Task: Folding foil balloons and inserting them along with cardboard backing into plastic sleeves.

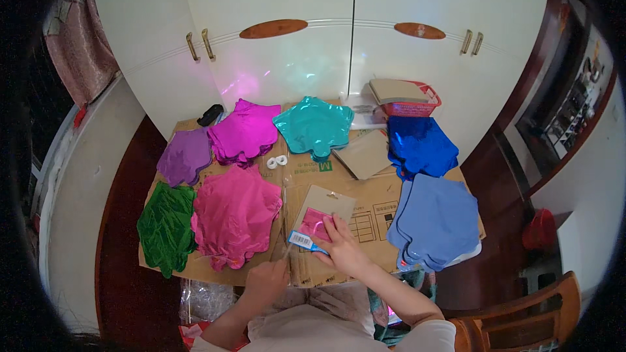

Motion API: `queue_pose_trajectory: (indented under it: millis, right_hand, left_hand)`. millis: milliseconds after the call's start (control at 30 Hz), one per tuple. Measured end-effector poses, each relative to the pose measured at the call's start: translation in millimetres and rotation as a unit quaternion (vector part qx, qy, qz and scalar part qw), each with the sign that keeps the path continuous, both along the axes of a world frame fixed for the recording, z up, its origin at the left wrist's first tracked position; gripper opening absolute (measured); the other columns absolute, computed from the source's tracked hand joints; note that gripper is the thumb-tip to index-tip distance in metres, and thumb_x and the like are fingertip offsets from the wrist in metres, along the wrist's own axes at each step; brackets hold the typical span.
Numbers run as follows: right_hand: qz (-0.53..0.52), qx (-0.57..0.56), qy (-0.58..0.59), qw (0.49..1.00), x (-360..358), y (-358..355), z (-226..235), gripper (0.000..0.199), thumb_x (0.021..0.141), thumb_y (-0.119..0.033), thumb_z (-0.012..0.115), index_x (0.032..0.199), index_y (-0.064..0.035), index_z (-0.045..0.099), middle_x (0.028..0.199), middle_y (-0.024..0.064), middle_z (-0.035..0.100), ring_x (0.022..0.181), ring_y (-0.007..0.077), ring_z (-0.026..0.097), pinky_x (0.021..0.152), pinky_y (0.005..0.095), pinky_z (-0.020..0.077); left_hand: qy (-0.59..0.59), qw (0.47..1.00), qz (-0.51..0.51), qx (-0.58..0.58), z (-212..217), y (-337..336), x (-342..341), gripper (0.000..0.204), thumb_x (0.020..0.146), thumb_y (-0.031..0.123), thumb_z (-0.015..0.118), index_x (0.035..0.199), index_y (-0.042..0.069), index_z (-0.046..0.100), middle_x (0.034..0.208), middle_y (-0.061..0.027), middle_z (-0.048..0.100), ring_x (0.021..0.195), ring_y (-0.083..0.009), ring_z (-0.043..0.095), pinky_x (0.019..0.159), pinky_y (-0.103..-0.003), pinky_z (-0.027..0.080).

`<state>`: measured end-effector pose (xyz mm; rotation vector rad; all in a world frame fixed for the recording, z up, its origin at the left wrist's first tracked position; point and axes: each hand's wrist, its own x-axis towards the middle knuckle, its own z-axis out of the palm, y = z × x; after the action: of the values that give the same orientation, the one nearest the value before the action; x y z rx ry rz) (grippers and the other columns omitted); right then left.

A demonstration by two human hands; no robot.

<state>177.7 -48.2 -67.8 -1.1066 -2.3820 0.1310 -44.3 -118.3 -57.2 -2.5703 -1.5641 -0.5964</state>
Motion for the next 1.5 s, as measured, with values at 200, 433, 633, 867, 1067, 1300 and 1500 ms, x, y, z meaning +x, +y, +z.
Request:
queue_pose_trajectory:
  millis: [200, 433, 633, 867, 1067, 1300, 1500]
  right_hand:
    - [0.023, 0.000, -0.036, 0.999, 6.7, 6.7, -12.3, 0.042, 0.082, -0.040, 0.062, 0.116, -0.0159, 0.064, 0.132, 0.0265, 0.043, 0.125, 0.0450, 0.037, 0.107, 0.0499, 0.0289]
    - [0.033, 0.002, -0.034, 0.999, 9.7, 9.3, -16.6, 0.040, 0.083, -0.037, 0.061, 0.118, -0.0173, 0.063, 0.134, 0.0251, 0.043, 0.125, 0.0443, 0.039, 0.107, 0.0490, 0.0299]
    - [0.049, -0.003, -0.050, 0.998, 17.5, 11.8, -12.4, 0.037, 0.083, -0.029, 0.061, 0.120, -0.0216, 0.061, 0.135, 0.0196, 0.045, 0.126, 0.0398, 0.040, 0.107, 0.0469, 0.0310]
    - [0.089, -0.066, -0.030, 0.993, 28.0, 23.3, -12.7, 0.048, 0.078, -0.013, 0.062, 0.125, -0.0243, 0.057, 0.141, 0.0098, 0.041, 0.131, 0.0351, 0.036, 0.108, 0.0447, 0.0301]
    - [0.100, -0.057, 0.002, 0.993, 26.9, 25.7, -15.1, 0.049, 0.076, -0.014, 0.063, 0.124, -0.0231, 0.057, 0.139, 0.0101, 0.044, 0.129, 0.0364, 0.038, 0.107, 0.0451, 0.0312]
    - [0.093, -0.041, -0.025, 0.994, 28.4, 25.1, -16.2, 0.051, 0.073, -0.019, 0.065, 0.123, -0.0222, 0.058, 0.137, 0.0123, 0.045, 0.128, 0.0365, 0.040, 0.108, 0.0440, 0.0312]
    - [0.106, -0.048, -0.038, 0.992, 28.2, 22.7, -12.6, 0.049, 0.076, -0.018, 0.064, 0.124, -0.0234, 0.057, 0.140, 0.0118, 0.042, 0.130, 0.0358, 0.037, 0.109, 0.0453, 0.0291]
  left_hand:
    - [0.033, 0.999, 0.005, -0.031, -9.0, 40.3, 11.2, 0.005, 0.078, 0.010, 0.056, 0.079, 0.008, 0.052, 0.066, -0.0080, 0.056, 0.064, -0.0233, 0.061, 0.051, -0.034, 0.050]
    - [-0.033, 0.997, -0.064, -0.040, -0.1, 56.5, -5.1, 0.007, 0.079, 0.012, 0.060, 0.078, 0.007, 0.055, 0.077, -0.0091, 0.057, 0.075, -0.0263, 0.060, 0.060, -0.036, 0.050]
    - [-0.009, 0.999, -0.036, -0.008, 3.2, 55.8, 6.6, 0.006, 0.076, 0.010, 0.059, 0.078, 0.007, 0.054, 0.076, -0.0077, 0.053, 0.076, -0.0252, 0.059, 0.059, -0.035, 0.050]
    - [-0.123, 0.975, -0.182, -0.009, -15.0, 36.0, 62.6, 0.018, 0.073, 0.015, 0.067, 0.087, 0.007, 0.059, 0.085, -0.0074, 0.054, 0.083, -0.0262, 0.055, 0.074, -0.038, 0.045]
    - [-0.131, 0.978, -0.149, -0.058, -23.6, 34.2, 73.1, 0.017, 0.075, 0.014, 0.067, 0.085, 0.005, 0.058, 0.087, -0.0080, 0.053, 0.085, -0.0257, 0.054, 0.075, -0.036, 0.044]
    - [-0.095, 0.982, -0.155, -0.042, -22.4, 36.9, 81.1, 0.012, 0.076, 0.012, 0.065, 0.082, 0.007, 0.056, 0.085, -0.0083, 0.052, 0.082, -0.0260, 0.052, 0.072, -0.036, 0.043]
    - [-0.159, 0.970, -0.179, -0.036, -16.7, 36.0, 72.7, 0.016, 0.079, 0.014, 0.063, 0.088, 0.006, 0.052, 0.085, -0.0079, 0.051, 0.086, -0.0262, 0.051, 0.075, -0.036, 0.041]
